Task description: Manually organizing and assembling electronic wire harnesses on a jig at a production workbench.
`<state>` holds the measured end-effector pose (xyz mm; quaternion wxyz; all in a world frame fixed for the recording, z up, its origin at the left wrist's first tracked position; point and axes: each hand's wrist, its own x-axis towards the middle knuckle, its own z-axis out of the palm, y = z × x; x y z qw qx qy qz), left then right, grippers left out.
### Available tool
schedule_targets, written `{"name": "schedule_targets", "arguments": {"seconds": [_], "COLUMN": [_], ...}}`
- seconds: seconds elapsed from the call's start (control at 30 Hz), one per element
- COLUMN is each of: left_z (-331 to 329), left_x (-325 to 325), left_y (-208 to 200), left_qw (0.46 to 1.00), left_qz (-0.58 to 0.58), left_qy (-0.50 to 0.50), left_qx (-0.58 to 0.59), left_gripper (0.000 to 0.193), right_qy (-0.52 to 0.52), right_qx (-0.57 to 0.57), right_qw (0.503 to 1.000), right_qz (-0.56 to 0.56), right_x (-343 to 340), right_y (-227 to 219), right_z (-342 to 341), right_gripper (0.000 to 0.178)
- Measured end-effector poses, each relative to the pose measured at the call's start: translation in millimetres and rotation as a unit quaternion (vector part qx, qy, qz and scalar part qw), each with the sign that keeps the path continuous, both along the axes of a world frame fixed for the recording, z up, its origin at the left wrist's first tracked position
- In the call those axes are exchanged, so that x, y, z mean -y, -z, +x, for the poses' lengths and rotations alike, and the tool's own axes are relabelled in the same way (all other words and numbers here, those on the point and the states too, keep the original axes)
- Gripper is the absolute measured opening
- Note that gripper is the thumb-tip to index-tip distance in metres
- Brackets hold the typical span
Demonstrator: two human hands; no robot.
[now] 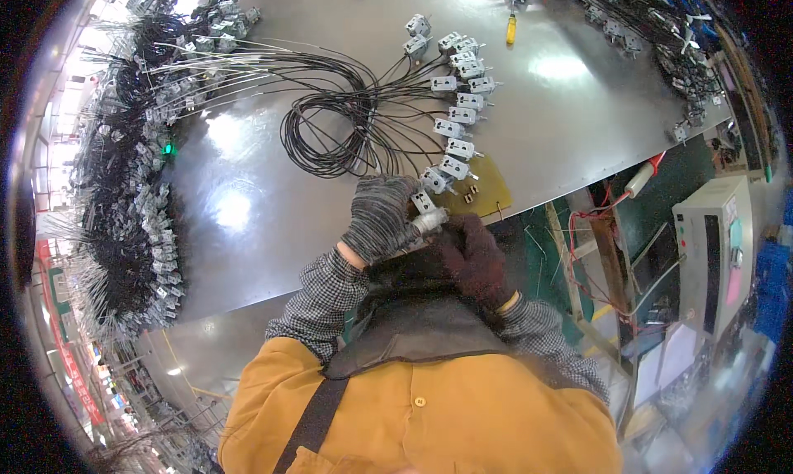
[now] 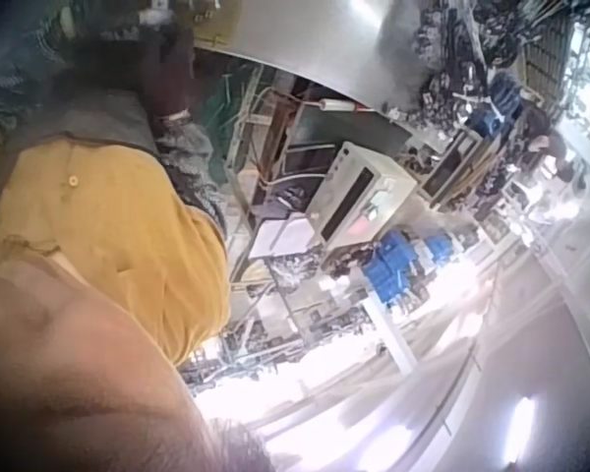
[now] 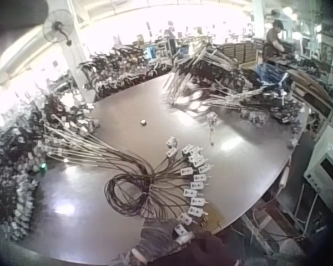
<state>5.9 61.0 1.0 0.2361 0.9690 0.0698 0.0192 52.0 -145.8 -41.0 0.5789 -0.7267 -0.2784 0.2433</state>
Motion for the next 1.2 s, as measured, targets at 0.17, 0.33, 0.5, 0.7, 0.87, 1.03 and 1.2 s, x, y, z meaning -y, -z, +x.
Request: {"name": "schedule_targets", "arguments": {"seconds": [0.17,0.33,0.5,0.7,0.87,1.03,1.2], "left_z": [1.6,2.3,6.8,-0.1,-2.3,-8.1,-22.2], "left_x": [3.6,2.9,9.1,10.9,1.1,2.8,3.3], "left_y": [-2.5,0.6,-2.4,19.8,16.9,30.2,-5.9], "left_qw": [0.999,0.999,0.996,0.978,0.932,0.987,0.981], "left_qz": [-0.021,-0.033,-0.03,-0.176,-0.344,-0.121,-0.141], "left_qy": [-0.027,-0.027,-0.061,-0.099,-0.108,-0.045,-0.049], "left_qx": [0.004,-0.012,-0.053,0.052,0.021,0.093,0.124], "left_gripper": [0.053,0.052,0.052,0.05,0.053,0.048,0.045], "right_qy": [-0.133,-0.094,-0.029,0.009,-0.049,-0.029,-0.043], "right_qx": [0.196,0.097,0.106,-0.313,-0.34,-0.331,-0.198], "right_qw": [0.971,0.99,0.994,0.949,0.937,0.94,0.977], "right_qz": [0.035,-0.03,-0.029,0.031,0.061,0.071,0.061], "right_x": [9.0,2.9,1.9,7.4,15.1,-6.1,-12.4], "right_y": [9.1,-17.6,-24.1,-1.2,-27.1,-19.1,-1.9], "right_z": [16.9,8.6,17.7,12.1,19.9,28.6,54.2], "right_gripper": [0.026,0.031,0.029,0.029,0.033,0.037,0.038]}}
